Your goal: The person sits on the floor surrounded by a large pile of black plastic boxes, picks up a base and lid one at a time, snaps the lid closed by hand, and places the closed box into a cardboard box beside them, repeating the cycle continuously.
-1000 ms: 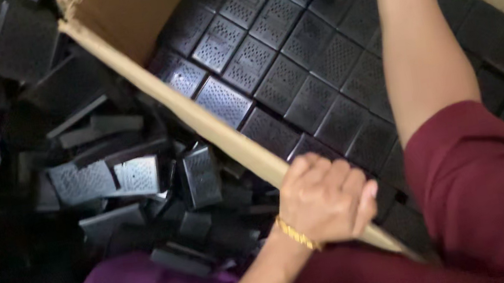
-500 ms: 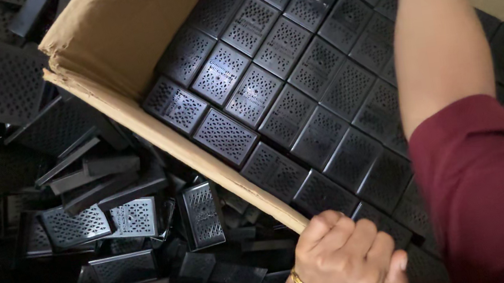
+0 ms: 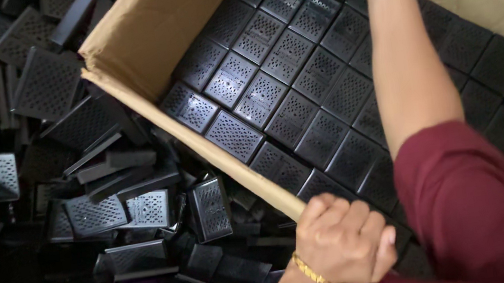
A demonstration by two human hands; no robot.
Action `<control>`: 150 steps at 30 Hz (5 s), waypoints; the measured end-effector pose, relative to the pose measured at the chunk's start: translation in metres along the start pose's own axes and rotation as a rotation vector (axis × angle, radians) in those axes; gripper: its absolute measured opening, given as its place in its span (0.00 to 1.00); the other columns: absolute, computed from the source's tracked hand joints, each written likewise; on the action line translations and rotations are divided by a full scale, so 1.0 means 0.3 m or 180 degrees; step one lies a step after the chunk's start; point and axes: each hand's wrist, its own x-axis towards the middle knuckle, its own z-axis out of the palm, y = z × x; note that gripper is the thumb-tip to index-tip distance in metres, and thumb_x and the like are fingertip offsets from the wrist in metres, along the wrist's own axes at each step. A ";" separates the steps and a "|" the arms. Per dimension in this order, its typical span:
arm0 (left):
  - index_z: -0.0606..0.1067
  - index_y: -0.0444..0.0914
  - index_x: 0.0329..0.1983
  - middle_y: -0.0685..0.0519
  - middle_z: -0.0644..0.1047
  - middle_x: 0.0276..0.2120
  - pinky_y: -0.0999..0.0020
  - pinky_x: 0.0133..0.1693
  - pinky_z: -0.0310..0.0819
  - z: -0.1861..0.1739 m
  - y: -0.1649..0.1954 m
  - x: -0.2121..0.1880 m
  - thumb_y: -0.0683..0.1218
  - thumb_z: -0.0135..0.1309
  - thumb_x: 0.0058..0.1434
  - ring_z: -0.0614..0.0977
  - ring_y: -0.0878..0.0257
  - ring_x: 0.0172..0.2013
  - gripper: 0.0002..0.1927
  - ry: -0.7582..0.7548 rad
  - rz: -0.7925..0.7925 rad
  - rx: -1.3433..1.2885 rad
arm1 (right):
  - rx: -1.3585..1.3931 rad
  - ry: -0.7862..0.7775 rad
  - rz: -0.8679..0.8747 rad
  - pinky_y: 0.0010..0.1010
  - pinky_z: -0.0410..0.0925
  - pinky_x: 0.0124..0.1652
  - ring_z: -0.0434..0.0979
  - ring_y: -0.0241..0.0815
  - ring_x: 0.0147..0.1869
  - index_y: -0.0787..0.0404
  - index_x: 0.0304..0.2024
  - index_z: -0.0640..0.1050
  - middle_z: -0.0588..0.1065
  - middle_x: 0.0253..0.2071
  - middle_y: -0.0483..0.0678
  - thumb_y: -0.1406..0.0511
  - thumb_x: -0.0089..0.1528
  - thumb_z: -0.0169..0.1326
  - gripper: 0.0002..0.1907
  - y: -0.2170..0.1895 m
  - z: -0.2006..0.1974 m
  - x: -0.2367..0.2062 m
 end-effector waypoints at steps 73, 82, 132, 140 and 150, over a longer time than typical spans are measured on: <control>0.66 0.30 0.63 0.49 0.75 0.52 0.68 0.55 0.72 -1.111 0.374 -2.062 0.36 0.54 0.67 0.77 0.62 0.50 0.21 0.5274 -0.2854 0.1370 | -0.1435 -0.6275 -0.3470 0.51 0.58 0.67 0.61 0.58 0.74 0.59 0.59 0.75 0.66 0.68 0.56 0.66 0.60 0.59 0.24 0.889 0.128 -3.213; 0.67 0.33 0.64 0.48 0.75 0.53 0.71 0.52 0.74 -1.066 0.314 -2.056 0.34 0.49 0.64 0.78 0.63 0.48 0.24 0.5809 -0.2937 0.0233 | -0.2291 -0.6601 -0.3555 0.55 0.50 0.70 0.56 0.53 0.78 0.59 0.59 0.74 0.62 0.73 0.54 0.58 0.62 0.59 0.25 1.061 -0.001 -3.097; 0.67 0.37 0.68 0.44 0.74 0.61 0.49 0.55 0.77 -1.071 0.373 -1.995 0.68 0.40 0.73 0.80 0.50 0.55 0.36 0.6058 -0.0442 -0.2066 | -0.1501 -0.7216 -0.3227 0.43 0.68 0.48 0.73 0.56 0.55 0.59 0.46 0.79 0.72 0.51 0.53 0.63 0.48 0.64 0.22 1.054 -0.192 -3.411; 0.68 0.35 0.66 0.45 0.74 0.58 0.54 0.57 0.76 -1.061 0.375 -1.984 0.64 0.45 0.76 0.78 0.52 0.55 0.31 0.6097 -0.0876 -0.1712 | -0.2496 -0.6033 -0.1260 0.36 0.75 0.54 0.82 0.47 0.53 0.57 0.45 0.78 0.81 0.47 0.49 0.65 0.63 0.58 0.08 0.990 0.041 -3.381; 0.59 0.34 0.77 0.48 0.68 0.67 0.64 0.69 0.59 -1.000 0.361 -1.847 0.50 0.61 0.63 0.69 0.58 0.67 0.42 0.4496 -0.1907 -0.1796 | -0.2006 -0.6844 -0.0018 0.35 0.66 0.64 0.72 0.53 0.68 0.58 0.53 0.68 0.70 0.63 0.57 0.64 0.52 0.69 0.30 0.756 -0.077 -3.289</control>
